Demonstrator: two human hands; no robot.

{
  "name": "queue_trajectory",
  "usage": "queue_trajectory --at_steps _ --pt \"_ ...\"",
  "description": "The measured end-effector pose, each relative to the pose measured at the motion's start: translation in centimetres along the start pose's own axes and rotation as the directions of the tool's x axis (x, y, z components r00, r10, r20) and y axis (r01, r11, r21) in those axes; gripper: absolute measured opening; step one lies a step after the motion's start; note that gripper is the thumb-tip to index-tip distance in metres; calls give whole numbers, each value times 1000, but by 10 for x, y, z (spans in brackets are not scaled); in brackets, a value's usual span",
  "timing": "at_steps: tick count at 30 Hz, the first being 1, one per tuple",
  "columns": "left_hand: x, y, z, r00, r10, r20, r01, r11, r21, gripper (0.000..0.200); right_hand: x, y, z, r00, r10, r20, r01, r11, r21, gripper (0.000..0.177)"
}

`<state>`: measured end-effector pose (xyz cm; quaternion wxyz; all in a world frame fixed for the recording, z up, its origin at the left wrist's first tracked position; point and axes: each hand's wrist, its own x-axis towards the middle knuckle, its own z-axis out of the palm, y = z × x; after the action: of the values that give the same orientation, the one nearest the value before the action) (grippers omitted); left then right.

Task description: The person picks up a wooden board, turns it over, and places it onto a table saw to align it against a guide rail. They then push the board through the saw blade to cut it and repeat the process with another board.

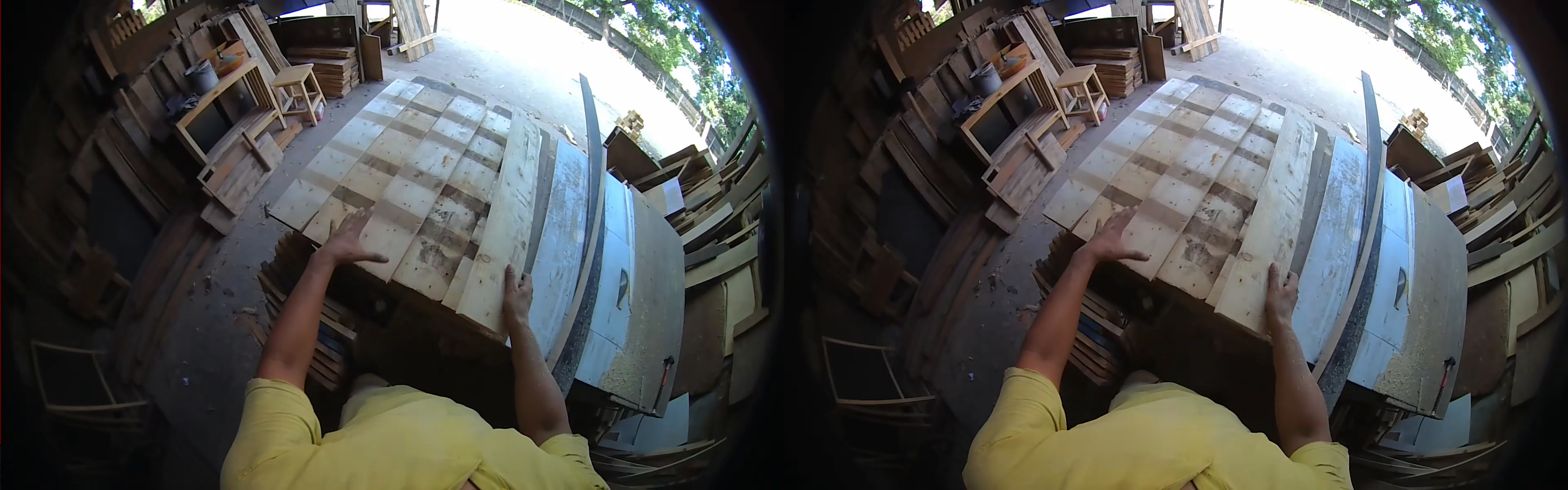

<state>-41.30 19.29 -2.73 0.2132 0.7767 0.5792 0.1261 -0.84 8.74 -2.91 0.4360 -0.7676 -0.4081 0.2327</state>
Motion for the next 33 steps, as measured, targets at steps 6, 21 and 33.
queue_trajectory --at_steps 6,21,33 --pt "-27 -40 31 995 94 28 -98 978 184 124 0 1 98 939 -301 -167 245 925 -290 64" --pt "-25 -37 38 984 165 -61 -157 980 119 109 -7 -57 116 964 103 244 73 780 -621 76" --pt "-25 -33 36 994 107 -37 -101 987 127 104 6 -45 80 827 -101 553 344 868 -357 103"
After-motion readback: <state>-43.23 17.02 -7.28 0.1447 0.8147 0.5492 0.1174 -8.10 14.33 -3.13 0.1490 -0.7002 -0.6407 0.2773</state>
